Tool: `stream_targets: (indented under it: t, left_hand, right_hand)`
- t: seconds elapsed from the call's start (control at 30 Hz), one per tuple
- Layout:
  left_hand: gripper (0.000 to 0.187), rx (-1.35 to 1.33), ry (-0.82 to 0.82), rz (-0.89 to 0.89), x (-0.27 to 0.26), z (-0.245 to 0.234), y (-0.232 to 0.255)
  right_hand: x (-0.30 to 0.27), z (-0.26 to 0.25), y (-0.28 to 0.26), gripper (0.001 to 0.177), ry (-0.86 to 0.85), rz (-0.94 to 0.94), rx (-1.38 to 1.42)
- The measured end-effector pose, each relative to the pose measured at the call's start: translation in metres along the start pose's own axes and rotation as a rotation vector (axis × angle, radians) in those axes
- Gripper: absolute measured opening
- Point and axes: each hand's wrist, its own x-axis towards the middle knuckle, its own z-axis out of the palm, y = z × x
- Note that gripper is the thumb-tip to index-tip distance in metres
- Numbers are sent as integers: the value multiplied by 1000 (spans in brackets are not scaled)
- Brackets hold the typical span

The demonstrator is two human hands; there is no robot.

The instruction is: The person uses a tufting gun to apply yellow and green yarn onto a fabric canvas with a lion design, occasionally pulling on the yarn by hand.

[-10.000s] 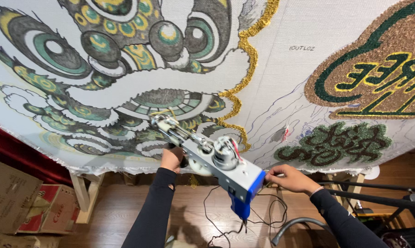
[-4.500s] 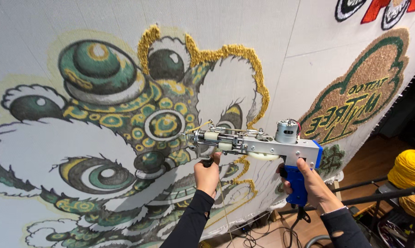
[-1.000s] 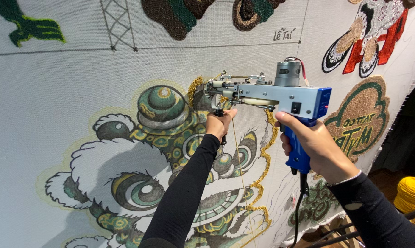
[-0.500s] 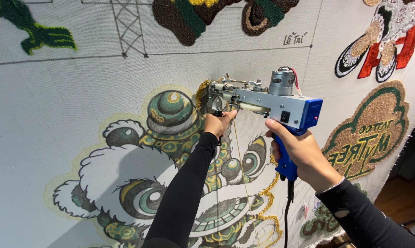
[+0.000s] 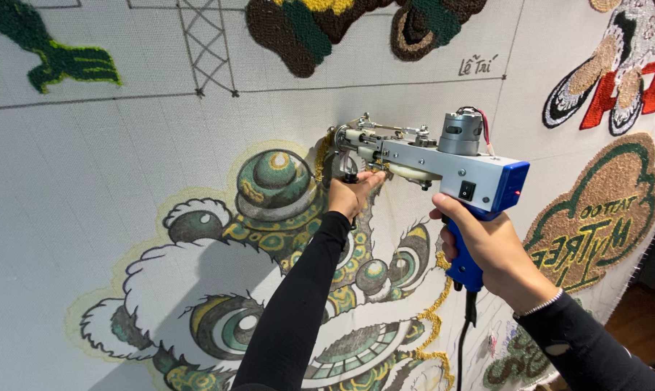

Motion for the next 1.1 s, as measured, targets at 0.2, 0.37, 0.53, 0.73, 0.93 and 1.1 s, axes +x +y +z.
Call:
stream_targets:
  t: [0.2, 0.37, 0.53, 0.73, 0.93, 1.1]
  left_hand:
    - [33, 12, 37, -10, 5, 6, -2]
    - [28, -50, 47, 8, 5, 4, -4]
    - [23, -22, 74, 46, 13, 6, -19]
    - [34, -275, -192, -128, -7, 3, -8]
    - [40, -195, -397, -237, -49, 7, 40]
    - [35, -183, -431, -207, -66, 30, 54]
  right_hand:
    - [2, 0, 2, 27, -39, -56, -5]
    - [1, -2, 3, 27, -37, -50, -16]
    - [1, -5, 1, 27, -6, -12, -5]
    - [-5, -28, -6, 33, -20, 85, -9]
    - [-16, -71, -22, 44, -6, 154, -23]
    - [-27, -100, -25, 52, -12, 157, 0]
